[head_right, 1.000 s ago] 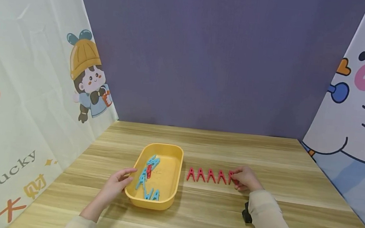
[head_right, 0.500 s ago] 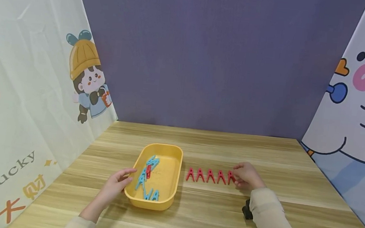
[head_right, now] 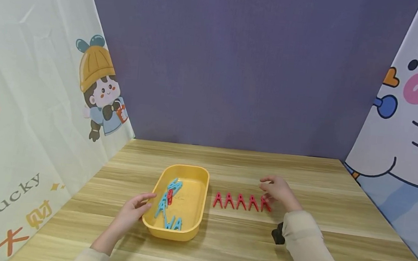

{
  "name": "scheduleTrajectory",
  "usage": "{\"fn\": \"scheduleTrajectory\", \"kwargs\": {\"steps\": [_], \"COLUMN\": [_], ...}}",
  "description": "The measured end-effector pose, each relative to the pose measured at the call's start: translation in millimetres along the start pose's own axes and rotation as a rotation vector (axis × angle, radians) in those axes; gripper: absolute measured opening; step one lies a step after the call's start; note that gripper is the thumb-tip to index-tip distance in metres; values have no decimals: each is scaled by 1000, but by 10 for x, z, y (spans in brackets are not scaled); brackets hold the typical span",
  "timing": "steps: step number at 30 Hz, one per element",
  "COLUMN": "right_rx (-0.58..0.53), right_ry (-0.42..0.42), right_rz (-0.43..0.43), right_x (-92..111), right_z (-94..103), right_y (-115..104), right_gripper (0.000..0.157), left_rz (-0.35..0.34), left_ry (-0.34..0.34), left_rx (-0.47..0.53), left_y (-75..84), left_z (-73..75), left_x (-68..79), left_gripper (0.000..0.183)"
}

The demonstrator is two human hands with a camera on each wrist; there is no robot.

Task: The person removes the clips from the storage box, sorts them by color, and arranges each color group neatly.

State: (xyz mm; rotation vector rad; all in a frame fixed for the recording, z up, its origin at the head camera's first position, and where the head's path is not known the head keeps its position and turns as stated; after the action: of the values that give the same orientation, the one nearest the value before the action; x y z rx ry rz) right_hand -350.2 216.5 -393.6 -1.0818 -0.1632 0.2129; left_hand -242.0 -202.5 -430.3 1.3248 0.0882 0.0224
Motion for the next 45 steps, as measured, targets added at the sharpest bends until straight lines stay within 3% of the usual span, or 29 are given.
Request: {"fn": "scheduleTrajectory", "kwargs": {"steps": [20, 45], "right_rx": [48, 4], "right_ry": [-9, -88], "right_rz": [141, 204], "right_x": [-143, -243], "right_z": [-309, -966], "right_y": [-646, -1118], "right_gripper": [39, 32], "left_rz": [-1, -30], "left_ry": [24, 9], "left_rx": [-12, -38], "left_y": [-3, 11], "left_z": [-3, -2], "left_x": [-15, 3], "left_gripper": [29, 30]}}
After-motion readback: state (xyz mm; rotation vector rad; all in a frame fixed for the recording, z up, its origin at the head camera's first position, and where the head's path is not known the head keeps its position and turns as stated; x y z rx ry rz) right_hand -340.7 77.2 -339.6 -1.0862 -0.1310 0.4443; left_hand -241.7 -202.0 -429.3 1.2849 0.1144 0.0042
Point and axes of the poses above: each hand's wrist, its own x-axis away from the middle knuckle, its own z-axis out of the back of the hand, y = z × x, the point moved 2 cm from there along -x, towards the middle knuckle, and after that the axes turned 3 degrees about z, right-handed, at the moved point
